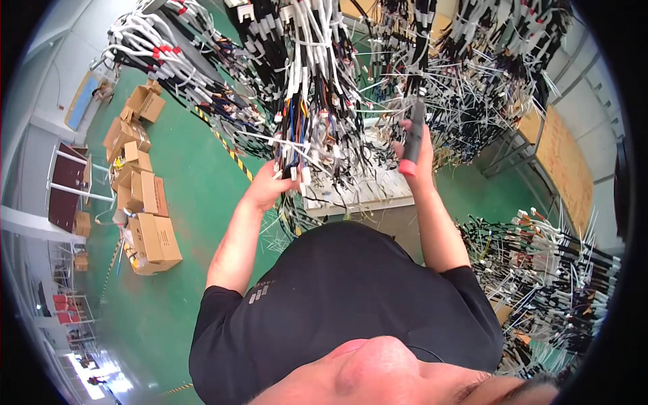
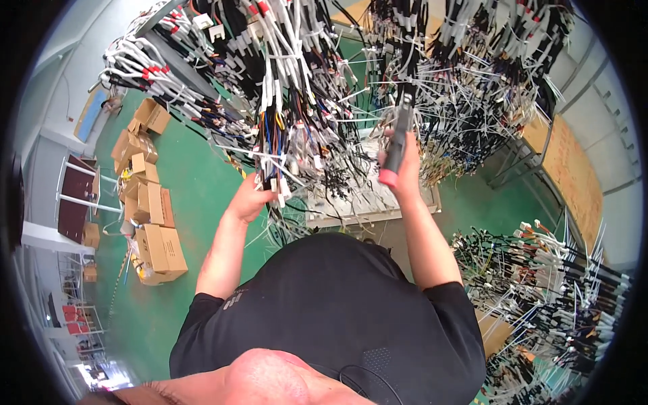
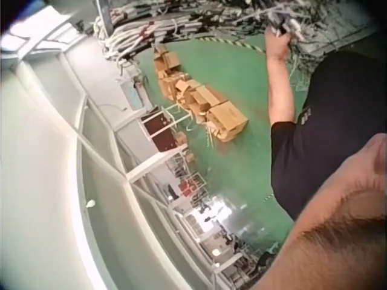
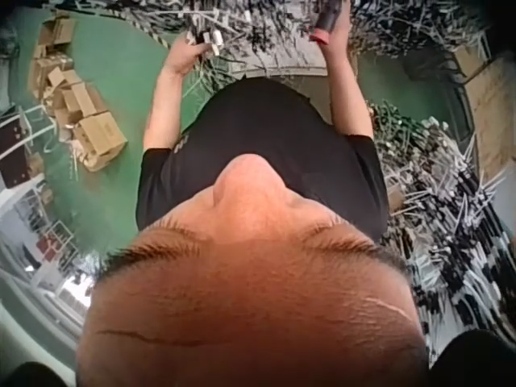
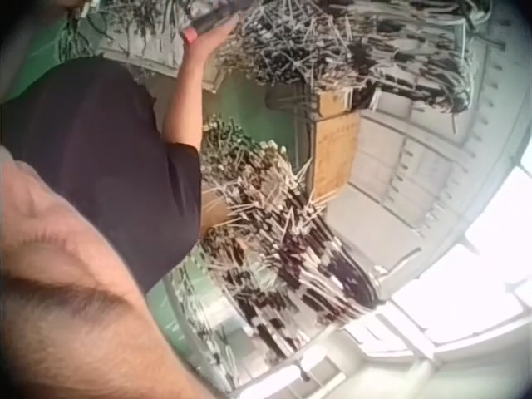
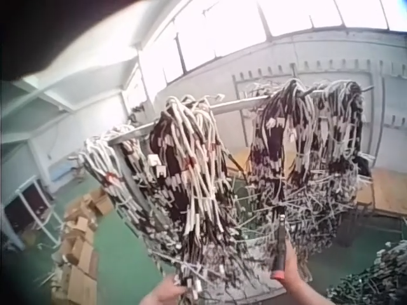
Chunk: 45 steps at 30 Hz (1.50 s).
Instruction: Using a cable tie gun to tighten and cut zip ties on wire bundles in a factory setting.
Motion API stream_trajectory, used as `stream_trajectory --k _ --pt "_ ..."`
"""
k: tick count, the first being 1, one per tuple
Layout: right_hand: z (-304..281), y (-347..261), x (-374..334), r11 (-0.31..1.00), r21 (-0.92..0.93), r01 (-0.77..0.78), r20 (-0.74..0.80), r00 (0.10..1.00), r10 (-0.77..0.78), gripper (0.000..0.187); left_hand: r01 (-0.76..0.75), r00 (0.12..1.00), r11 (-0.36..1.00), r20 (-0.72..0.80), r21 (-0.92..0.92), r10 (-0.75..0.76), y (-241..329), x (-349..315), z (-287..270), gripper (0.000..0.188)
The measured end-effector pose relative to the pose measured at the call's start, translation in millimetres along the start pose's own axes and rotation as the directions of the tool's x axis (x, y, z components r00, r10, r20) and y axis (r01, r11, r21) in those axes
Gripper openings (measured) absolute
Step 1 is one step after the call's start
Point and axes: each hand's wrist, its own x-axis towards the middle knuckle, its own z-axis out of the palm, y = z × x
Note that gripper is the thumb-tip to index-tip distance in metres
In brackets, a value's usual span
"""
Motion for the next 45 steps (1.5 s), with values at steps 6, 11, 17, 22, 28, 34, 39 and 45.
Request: stream_trajectory --k 6,11,17,22,28,34,39,45 --pt "10.2 -46.5 -49.6 0.992 0.007 0.130 0.669 0.736 -0.101 0.044 -0.137 0.966 0.964 -0.186 0.228 0.181 -3.4 1.6 15.4 0.018" --pt "58.0 9.8 -43.5 0.992 0.068 -0.107 0.827 0.562 0.004 0.044 -0.208 0.946 0.972 -0.230 0.111 0.229 -6.7 -16.8 14.8 0.013" --pt "51.2 134.9 -16.6 0.884 -0.464 -0.064 0.643 0.661 0.386 0.043 -0.107 0.970 0.990 -0.207 0.093 0.124 48.1 -73.7 -6.0 0.027" --pt "3.0 183.9 3.4 0.745 -0.639 -0.194 0.219 0.882 0.417 0.042 -0.142 0.982 0.979 -0.107 0.148 0.159 70.4 -96.8 -15.4 0.049" --pt "-3.0 188.5 -44.5 0.903 -0.403 0.149 0.659 0.732 0.172 0.039 -0.135 0.988 0.990 -0.075 0.037 0.137 59.3 -60.7 16.5 0.031" --pt "-16.9 245.9 -101.2 0.819 -0.574 0.015 0.586 0.706 0.398 0.029 -0.110 0.982 0.993 -0.157 -0.038 0.103 83.4 -87.8 15.4 0.029" --pt "-53.2 275.8 -120.2 0.386 -0.856 -0.344 0.073 0.659 0.748 0.043 -0.134 0.975 0.991 -0.184 -0.023 0.128 100.9 -121.4 7.3 0.048" --pt "-6.0 167.7 -120.7 0.844 -0.099 -0.527 0.938 0.234 0.255 0.051 -0.059 0.983 0.997 -0.177 -0.041 0.050 79.5 -103.2 24.5 0.043"
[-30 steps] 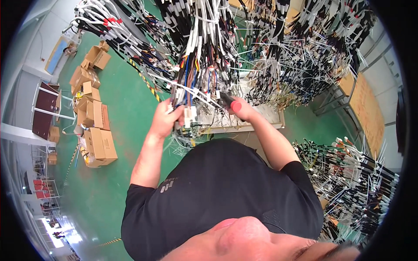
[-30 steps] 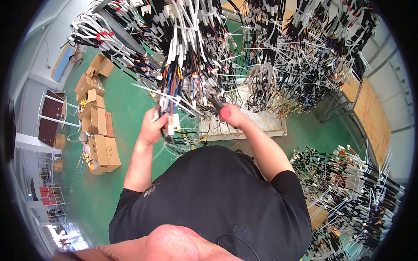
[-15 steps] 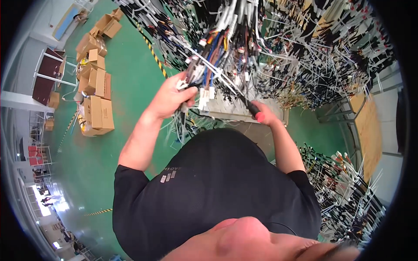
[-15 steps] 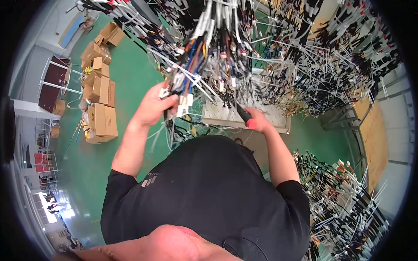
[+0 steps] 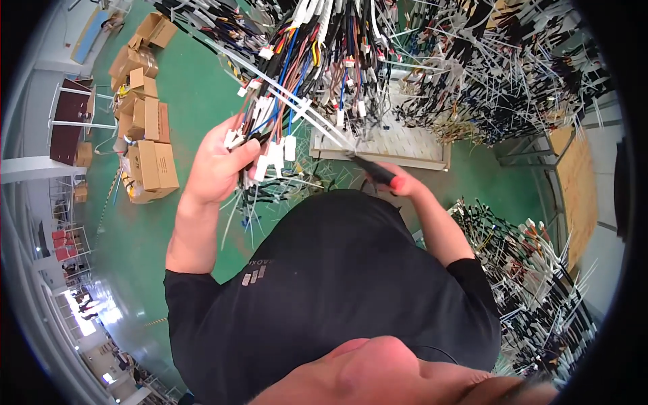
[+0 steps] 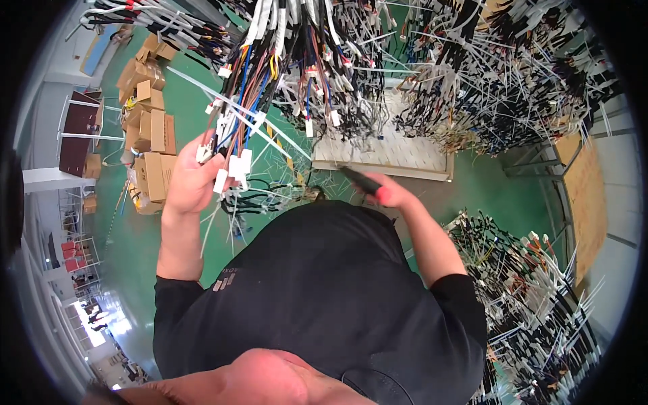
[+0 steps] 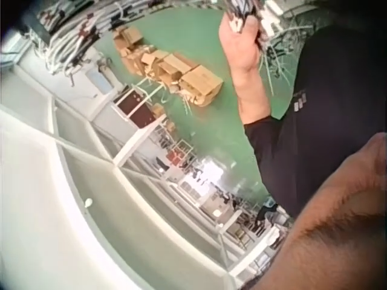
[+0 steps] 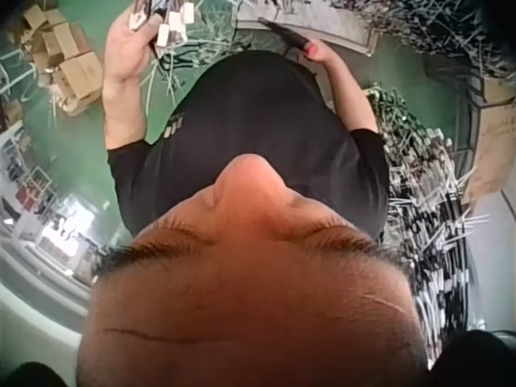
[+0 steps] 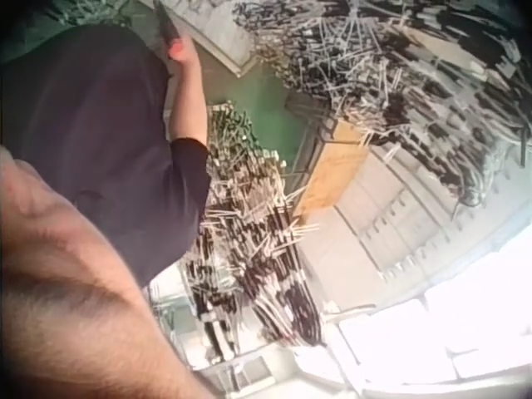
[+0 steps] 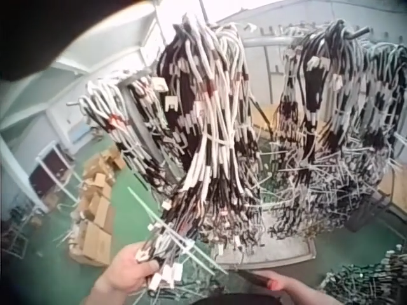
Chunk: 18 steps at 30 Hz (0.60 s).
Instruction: Using a cable tie gun to tighten and cut zip ties on wire bundles in a factory setting.
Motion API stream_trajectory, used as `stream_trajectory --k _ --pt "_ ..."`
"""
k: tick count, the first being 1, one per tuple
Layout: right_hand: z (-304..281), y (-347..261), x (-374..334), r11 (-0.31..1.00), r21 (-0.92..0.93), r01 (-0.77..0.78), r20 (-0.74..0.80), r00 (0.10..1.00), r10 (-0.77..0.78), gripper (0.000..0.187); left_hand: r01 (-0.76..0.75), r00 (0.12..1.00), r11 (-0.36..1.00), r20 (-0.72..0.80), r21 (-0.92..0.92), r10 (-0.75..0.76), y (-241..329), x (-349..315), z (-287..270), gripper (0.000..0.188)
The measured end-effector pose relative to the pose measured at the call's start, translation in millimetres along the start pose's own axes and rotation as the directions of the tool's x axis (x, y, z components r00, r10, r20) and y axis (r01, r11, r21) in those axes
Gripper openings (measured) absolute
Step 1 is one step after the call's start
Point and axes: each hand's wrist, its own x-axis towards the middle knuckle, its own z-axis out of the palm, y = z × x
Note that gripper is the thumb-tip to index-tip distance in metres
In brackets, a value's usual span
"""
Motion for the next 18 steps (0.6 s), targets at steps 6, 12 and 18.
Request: stream_trajectory --k 6,12,18 --pt "39.0 39.6 93.7 0.981 -0.181 -0.070 -0.051 0.997 0.062 0.056 0.045 0.995 0.987 -0.079 -0.151 -0.057 14.3 -21.1 17.5 0.050" --pt "-54.3 173.5 30.6 0.671 -0.570 -0.475 -0.634 0.773 0.009 0.056 0.080 0.954 0.967 -0.299 0.240 -0.005 59.4 -64.2 -49.8 0.074" --pt "-160.0 124.4 -25.3 0.525 -0.164 -0.835 -0.917 0.325 0.231 0.040 0.094 0.956 0.877 -0.290 0.472 0.054 77.9 -61.2 -38.2 0.082"
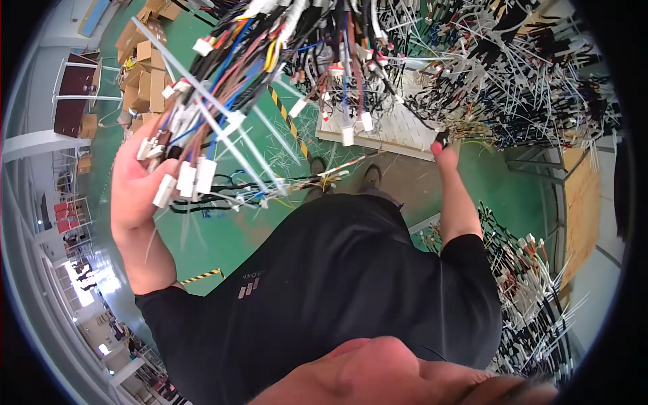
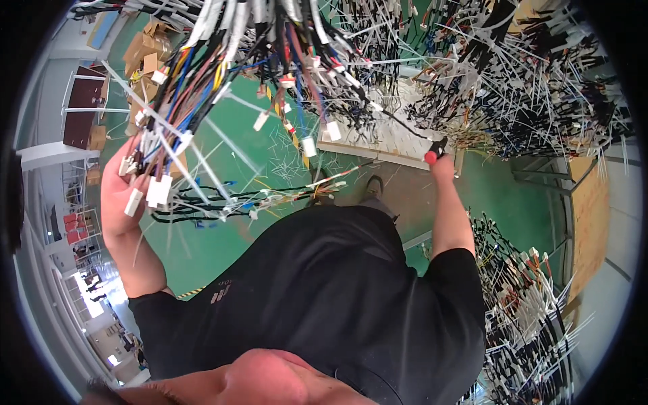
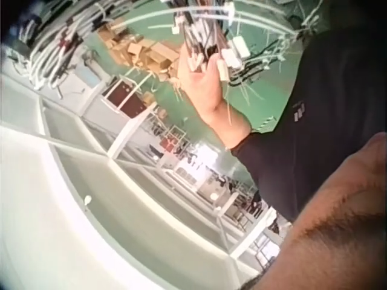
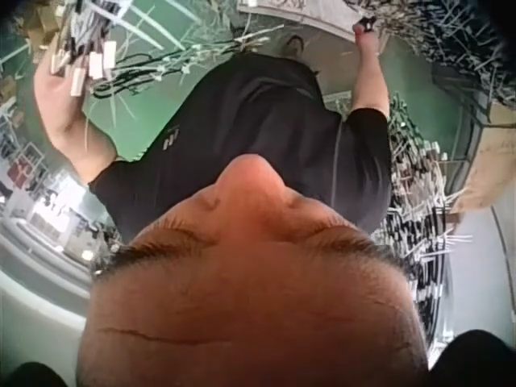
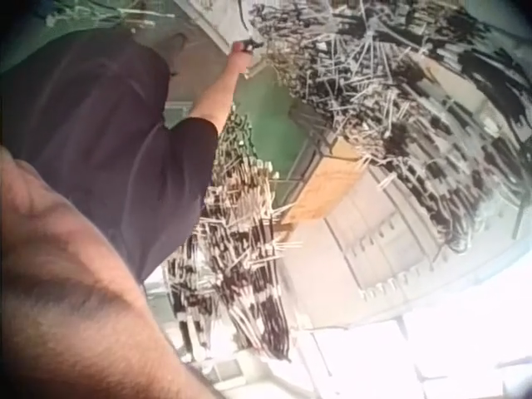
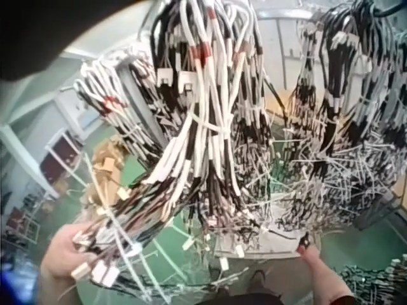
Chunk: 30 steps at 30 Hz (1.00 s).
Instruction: Using a cable tie gun to tighten and cut zip ties on wire bundles in a factory setting.
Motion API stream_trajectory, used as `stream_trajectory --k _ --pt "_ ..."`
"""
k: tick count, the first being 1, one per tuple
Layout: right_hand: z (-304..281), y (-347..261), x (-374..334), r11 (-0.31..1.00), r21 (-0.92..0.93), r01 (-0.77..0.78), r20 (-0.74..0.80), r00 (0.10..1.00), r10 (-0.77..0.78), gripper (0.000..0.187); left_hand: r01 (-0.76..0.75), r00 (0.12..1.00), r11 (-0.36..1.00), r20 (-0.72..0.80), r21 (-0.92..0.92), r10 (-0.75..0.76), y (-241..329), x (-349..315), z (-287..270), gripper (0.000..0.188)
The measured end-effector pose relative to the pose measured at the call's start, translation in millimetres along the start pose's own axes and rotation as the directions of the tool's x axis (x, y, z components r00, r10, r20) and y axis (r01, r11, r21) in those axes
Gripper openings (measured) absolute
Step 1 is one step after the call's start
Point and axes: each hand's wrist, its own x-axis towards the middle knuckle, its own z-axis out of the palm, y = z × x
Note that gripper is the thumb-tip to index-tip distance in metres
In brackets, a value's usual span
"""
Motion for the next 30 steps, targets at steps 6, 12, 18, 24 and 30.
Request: stream_trajectory --k 6,12,18,24,30 --pt "-19.9 19.4 5.8 0.870 -0.062 0.489 0.564 0.736 -0.374 0.043 0.088 0.982 0.965 0.184 -0.248 -0.043 -13.8 30.7 52.7 0.063" --pt "-35.7 -139.2 -145.2 0.436 0.755 0.490 0.304 0.329 -0.894 0.055 0.211 0.936 0.849 0.351 -0.484 -0.033 -32.8 45.1 100.4 0.074" --pt "12.8 -264.4 -200.9 0.465 0.870 0.162 0.441 0.165 -0.882 0.057 0.153 0.902 0.807 0.414 -0.571 0.123 -51.5 64.2 128.3 0.063" --pt "18.0 -289.1 -255.2 0.606 0.788 -0.105 0.614 0.066 -0.787 0.062 -0.405 0.914 0.809 0.212 0.426 0.346 -73.9 47.6 80.3 0.077" --pt "35.2 -320.3 -293.3 0.508 0.785 -0.356 0.571 0.096 -0.815 0.061 -0.041 0.928 0.997 -0.372 -0.059 0.016 -234.0 9.8 35.7 0.045"
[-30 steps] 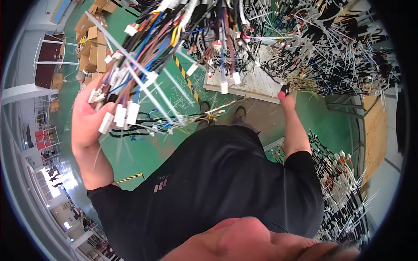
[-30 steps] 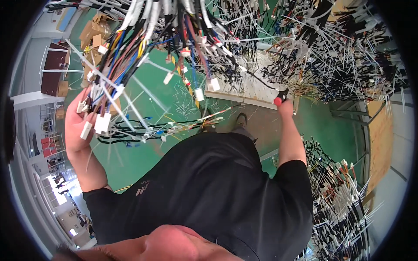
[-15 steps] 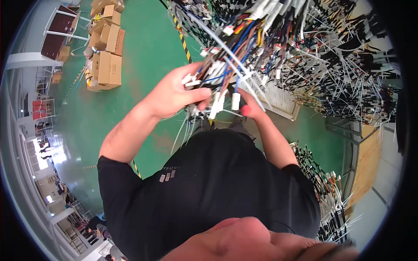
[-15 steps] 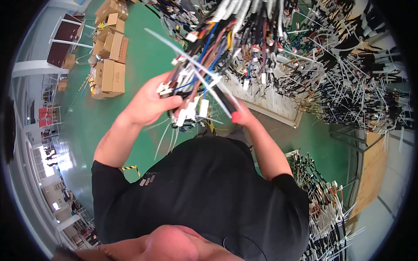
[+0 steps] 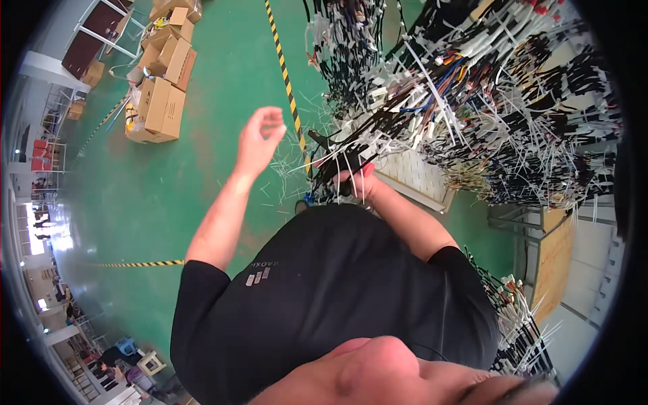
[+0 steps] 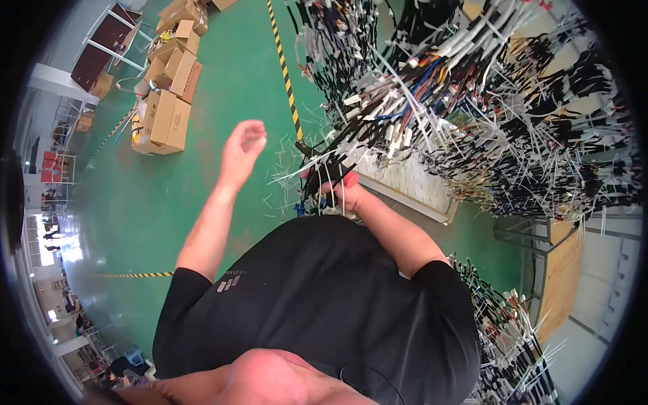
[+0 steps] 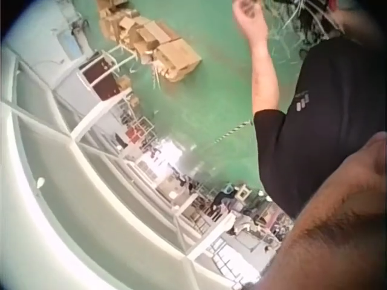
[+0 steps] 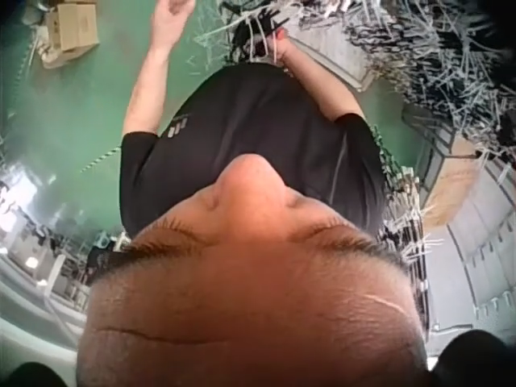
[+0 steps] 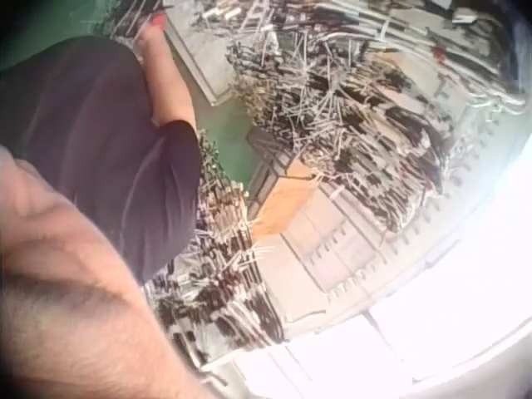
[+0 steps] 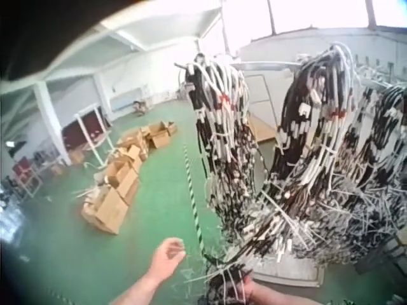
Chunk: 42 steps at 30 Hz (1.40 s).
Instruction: Using a cable tie gun to tighten and cut zip ties on wire bundles in a factory setting.
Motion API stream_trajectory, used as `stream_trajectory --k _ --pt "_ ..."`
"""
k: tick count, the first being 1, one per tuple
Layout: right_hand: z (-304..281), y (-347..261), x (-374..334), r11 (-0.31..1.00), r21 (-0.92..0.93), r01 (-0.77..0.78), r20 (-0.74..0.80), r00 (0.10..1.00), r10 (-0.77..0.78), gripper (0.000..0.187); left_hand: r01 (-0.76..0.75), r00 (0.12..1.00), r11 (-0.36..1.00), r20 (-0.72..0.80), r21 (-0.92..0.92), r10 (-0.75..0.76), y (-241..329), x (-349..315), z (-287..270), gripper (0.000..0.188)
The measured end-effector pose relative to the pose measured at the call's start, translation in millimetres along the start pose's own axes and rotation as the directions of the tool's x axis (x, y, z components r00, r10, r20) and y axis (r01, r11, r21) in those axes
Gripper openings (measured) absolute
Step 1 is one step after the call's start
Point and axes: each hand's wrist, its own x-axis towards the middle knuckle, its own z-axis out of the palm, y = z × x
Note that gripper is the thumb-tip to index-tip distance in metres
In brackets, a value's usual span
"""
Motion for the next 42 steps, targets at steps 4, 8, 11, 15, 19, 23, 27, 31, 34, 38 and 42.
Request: stream_trajectory --k 4,8,11,15,19,23,27,31,34,38,42 --pt "37.8 5.5 19.7 0.992 -0.059 0.109 -0.061 0.992 -0.112 0.063 0.198 0.958 0.803 0.286 -0.562 -0.036 -121.5 -34.4 15.6 0.075" --pt "85.9 7.8 29.2 0.971 -0.055 0.232 -0.037 0.972 -0.234 0.056 0.364 0.795 0.678 0.592 -0.638 0.130 -157.2 -45.9 25.3 0.094" --pt "88.8 22.6 29.6 0.983 -0.050 0.179 -0.231 0.955 -0.186 0.048 0.185 0.699 0.918 0.703 -0.351 0.128 -159.2 -29.3 19.3 0.069" --pt "100.4 31.3 24.5 0.951 -0.207 0.231 -0.352 0.889 -0.292 0.048 0.218 0.566 0.941 0.819 -0.257 0.093 -139.0 -22.6 -12.7 0.063" --pt "140.8 6.3 14.9 0.909 -0.269 0.317 -0.194 0.907 -0.374 0.077 -0.006 0.531 0.977 0.827 -0.215 0.185 -124.8 -18.1 -27.8 0.065" --pt "97.8 22.6 13.0 0.910 -0.309 0.278 -0.265 0.894 -0.363 0.069 0.175 0.539 0.939 0.827 -0.297 0.161 -89.7 2.6 -25.7 0.085" --pt "69.2 34.6 12.0 0.847 -0.476 0.237 -0.354 0.830 -0.432 0.052 0.407 0.738 0.805 0.674 -0.431 -0.012 -98.3 -1.3 -15.1 0.064" --pt "65.8 26.3 14.9 0.880 -0.359 0.312 -0.118 0.919 -0.375 0.053 -0.047 0.999 0.954 0.005 -0.297 0.051 -85.5 11.2 -27.5 0.039" --pt "90.9 -0.7 -6.4 0.861 -0.490 0.138 -0.204 0.942 -0.267 0.050 -0.500 0.856 0.843 -0.037 0.199 0.516 4.7 13.1 -29.8 0.048" --pt "91.4 -14.4 -15.4 0.880 -0.466 0.085 -0.183 0.965 -0.190 0.050 -0.442 0.819 0.861 0.504 0.251 0.273 70.1 38.1 29.2 0.118" --pt "48.8 5.0 -2.2 0.655 -0.725 0.213 -0.011 0.947 -0.320 0.048 0.207 0.377 0.942 0.910 -0.263 0.171 57.7 54.6 92.0 0.114"
